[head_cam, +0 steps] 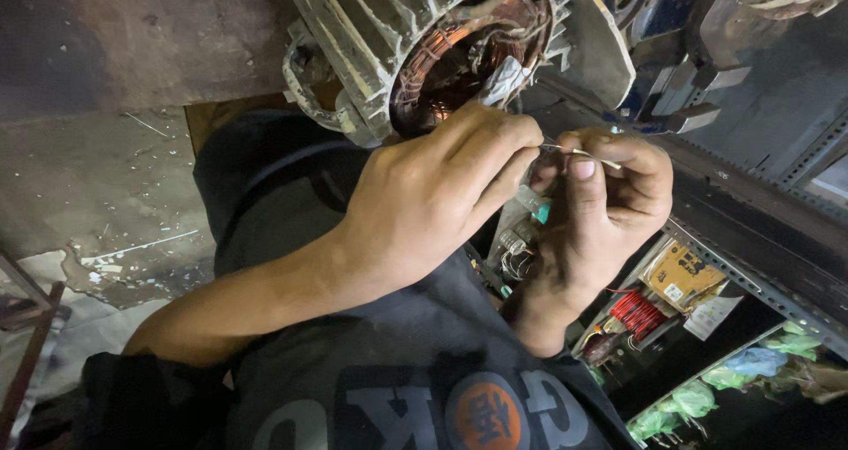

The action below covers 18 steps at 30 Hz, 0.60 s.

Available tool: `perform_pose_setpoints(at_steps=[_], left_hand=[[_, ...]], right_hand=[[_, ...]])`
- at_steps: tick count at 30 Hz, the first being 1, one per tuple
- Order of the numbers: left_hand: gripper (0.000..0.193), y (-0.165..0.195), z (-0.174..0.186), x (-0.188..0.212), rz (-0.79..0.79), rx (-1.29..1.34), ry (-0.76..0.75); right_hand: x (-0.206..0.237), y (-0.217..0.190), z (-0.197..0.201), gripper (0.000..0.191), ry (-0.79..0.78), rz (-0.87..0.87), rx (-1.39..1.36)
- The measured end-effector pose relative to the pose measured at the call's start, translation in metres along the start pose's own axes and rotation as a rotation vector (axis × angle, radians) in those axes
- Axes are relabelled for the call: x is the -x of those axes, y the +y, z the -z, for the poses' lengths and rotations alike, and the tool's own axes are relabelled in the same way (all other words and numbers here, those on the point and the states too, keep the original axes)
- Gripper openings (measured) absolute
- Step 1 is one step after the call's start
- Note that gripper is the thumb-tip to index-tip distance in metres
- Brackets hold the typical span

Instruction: The person works on a disassembled electric motor stator, using pliers and a screwdriver to strip, cut, and arrange copper windings. The person repeatedly adjusts the wires and uses tools to manipulate the internal components of the stator.

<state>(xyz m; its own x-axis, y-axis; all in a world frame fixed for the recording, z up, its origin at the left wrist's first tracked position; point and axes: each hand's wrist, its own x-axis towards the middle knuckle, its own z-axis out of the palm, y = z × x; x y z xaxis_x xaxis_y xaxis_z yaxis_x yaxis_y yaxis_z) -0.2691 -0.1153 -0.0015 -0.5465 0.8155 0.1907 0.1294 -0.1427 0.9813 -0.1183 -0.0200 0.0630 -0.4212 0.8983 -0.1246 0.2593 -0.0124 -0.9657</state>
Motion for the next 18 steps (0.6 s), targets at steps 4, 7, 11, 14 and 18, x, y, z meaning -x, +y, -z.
perform_pose_setpoints(at_steps=[4,7,11,14,18], left_hand=[[0.016,0.0,0.0,-0.002,-0.004,-0.004,0.006],[0.016,0.001,-0.001,-0.002,-0.009,-0.007,0.004],[0.016,0.001,-0.001,-0.002,0.0,-0.004,0.005],[0.016,0.001,-0.002,-0.002,0.006,0.009,0.006],[0.015,0.001,-0.002,-0.001,-0.002,-0.012,-0.002]], right_hand=[[0.002,-0.004,-0.004,0.009,0.015,0.008,-0.016],[0.002,-0.004,-0.003,0.009,0.008,0.013,0.005],[-0.001,0.0,0.004,0.011,0.004,0.006,0.013],[-0.001,0.003,0.006,0.011,0.007,0.001,-0.004],[0.0,0.005,0.005,0.011,-0.003,0.014,-0.011]])
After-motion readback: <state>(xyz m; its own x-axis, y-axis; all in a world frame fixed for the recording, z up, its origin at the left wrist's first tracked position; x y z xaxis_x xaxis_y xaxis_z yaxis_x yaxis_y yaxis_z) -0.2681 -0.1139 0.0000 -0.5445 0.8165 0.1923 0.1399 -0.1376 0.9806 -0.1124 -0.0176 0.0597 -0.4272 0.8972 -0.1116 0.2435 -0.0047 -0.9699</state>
